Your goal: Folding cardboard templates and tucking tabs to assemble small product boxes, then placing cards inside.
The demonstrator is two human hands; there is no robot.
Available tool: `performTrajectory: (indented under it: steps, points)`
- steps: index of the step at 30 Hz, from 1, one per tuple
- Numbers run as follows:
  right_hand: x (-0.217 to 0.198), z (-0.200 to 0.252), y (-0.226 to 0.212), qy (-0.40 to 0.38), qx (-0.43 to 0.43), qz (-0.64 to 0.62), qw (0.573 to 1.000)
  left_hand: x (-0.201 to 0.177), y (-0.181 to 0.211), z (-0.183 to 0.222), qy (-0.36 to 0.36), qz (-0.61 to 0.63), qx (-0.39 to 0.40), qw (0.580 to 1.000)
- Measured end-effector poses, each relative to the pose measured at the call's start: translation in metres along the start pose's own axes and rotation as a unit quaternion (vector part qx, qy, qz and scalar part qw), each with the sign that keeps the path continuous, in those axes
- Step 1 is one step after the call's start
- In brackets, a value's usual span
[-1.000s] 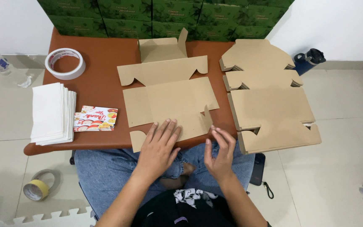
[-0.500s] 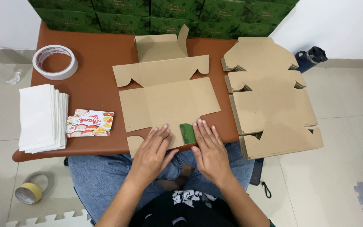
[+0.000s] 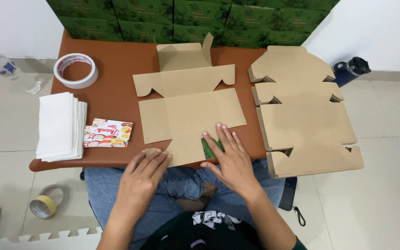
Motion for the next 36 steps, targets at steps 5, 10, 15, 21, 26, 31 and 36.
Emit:
performTrajectory:
  steps: [5,10,15,21,26,31,36]
  points:
    - [-0.001,0.003,-0.006,0.016,-0.005,-0.005,1.000,-0.009,-0.002,-0.001,0.143,0.054,-0.087,0.985]
    - [-0.005,0.010,-0.011,0.035,-0.007,-0.014,0.999,0.031,0.009,-0.016,0.231,0.258,-0.079,0.935]
    - [-0.001,0.022,-0.016,0.036,0.009,-0.003,0.999,0.027,0.039,-0.029,0.126,0.224,-0.027,0.966]
    - [0.010,0.023,-0.016,0.032,0.021,0.011,0.999,0.047,0.041,-0.026,0.037,0.083,-0.017,0.996]
    - [0.001,0.022,-0.018,0.029,0.003,0.000,1.000,0.059,0.044,-0.031,0.021,0.004,-0.034,0.999]
    - [-0.011,0.024,-0.014,-0.006,-0.003,-0.068,0.998,0.062,0.045,-0.041,0.007,-0.026,-0.027,0.999]
    - [-0.016,0.030,-0.009,0.001,0.017,-0.193,0.981,0.068,0.053,-0.047,0.001,-0.023,0.007,1.000]
Point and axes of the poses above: each hand's wrist, its own z-axis away from the middle knuckle, its own x-axis out of the palm, y = z × x, the point moved 4 cm from there along -z, towards the middle knuckle, and after that the axes turned 6 degrees about -y, right-handed, at the moved point
